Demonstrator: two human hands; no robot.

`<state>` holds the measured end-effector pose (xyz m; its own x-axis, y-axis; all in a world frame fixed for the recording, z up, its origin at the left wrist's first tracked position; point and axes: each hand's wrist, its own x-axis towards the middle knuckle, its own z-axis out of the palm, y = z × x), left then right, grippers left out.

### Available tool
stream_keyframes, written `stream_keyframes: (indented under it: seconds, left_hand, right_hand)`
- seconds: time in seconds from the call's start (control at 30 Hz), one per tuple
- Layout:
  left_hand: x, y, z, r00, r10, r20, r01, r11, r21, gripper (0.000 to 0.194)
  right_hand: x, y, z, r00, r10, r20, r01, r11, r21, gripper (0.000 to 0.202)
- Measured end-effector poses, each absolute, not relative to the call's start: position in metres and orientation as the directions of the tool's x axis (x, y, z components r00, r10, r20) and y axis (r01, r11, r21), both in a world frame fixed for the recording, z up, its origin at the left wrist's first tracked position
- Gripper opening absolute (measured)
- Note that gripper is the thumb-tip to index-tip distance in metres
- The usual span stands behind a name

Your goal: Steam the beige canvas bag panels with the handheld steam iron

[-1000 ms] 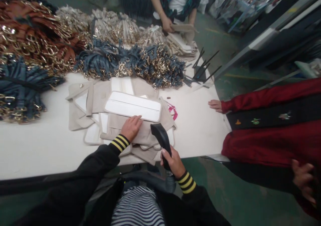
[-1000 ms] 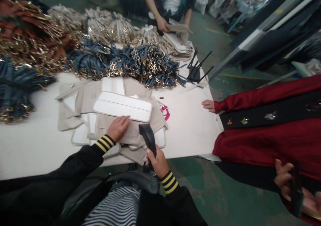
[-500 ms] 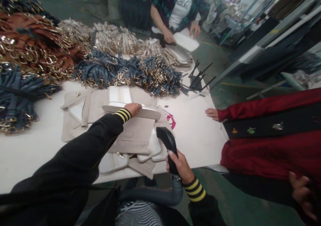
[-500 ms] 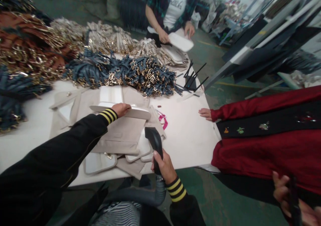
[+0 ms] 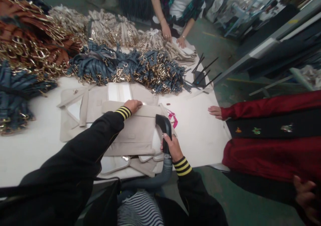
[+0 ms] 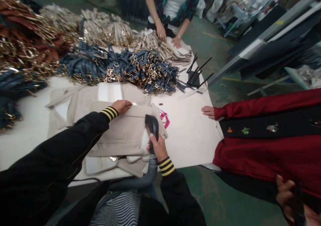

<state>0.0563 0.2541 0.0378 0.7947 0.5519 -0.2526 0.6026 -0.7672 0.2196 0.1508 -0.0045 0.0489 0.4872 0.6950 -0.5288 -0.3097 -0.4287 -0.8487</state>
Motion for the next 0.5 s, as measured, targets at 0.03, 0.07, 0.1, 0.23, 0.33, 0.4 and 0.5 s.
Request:
stream_keyframes:
  seconds: [0.03,0.07,0.1,0.23,0.33,0.4,0.5]
  left_hand:
    - [0.055,0.253,0.035,0.807,0.550,-0.214,0.588,-0.777,0.224,0.035]
    - [0.053,0.251,0.032,0.818,0.549,-0.169,0.575,-0.787,0.225,0.034]
    - [0.051,0.247,0.029,0.828,0.547,-0.121,0.560,-0.797,0.227,0.034]
    - [0.033,0.213,0.025,0.876,0.482,0.025,0.458,-0.846,0.275,0.032]
    - [0.006,0.168,0.031,0.891,0.454,-0.011,0.434,-0.845,0.314,0.037]
    - [-0.017,0.134,0.034,0.902,0.422,-0.094,0.429,-0.848,0.313,0.054]
    - [-0.045,0.092,0.018,0.912,0.373,-0.172,0.406,-0.883,0.237,0.073]
  right_hand:
    - [0.151,-0.004,0.049,0.476,0.695,-0.539,-0.332,-0.425,-0.842,0.040]
    - [0.151,-0.004,0.049,0.472,0.691,-0.547,-0.349,-0.424,-0.836,0.041]
    - [0.152,-0.004,0.050,0.480,0.684,-0.549,-0.358,-0.419,-0.835,0.041]
    - [0.153,-0.014,0.055,0.510,0.682,-0.525,-0.383,-0.367,-0.848,0.042]
    - [0.150,-0.040,0.061,0.489,0.705,-0.514,-0.380,-0.358,-0.853,0.042]
    - [0.146,-0.061,0.064,0.535,0.689,-0.490,-0.372,-0.329,-0.868,0.045]
    - [0.148,-0.080,0.057,0.550,0.685,-0.477,-0.334,-0.343,-0.878,0.051]
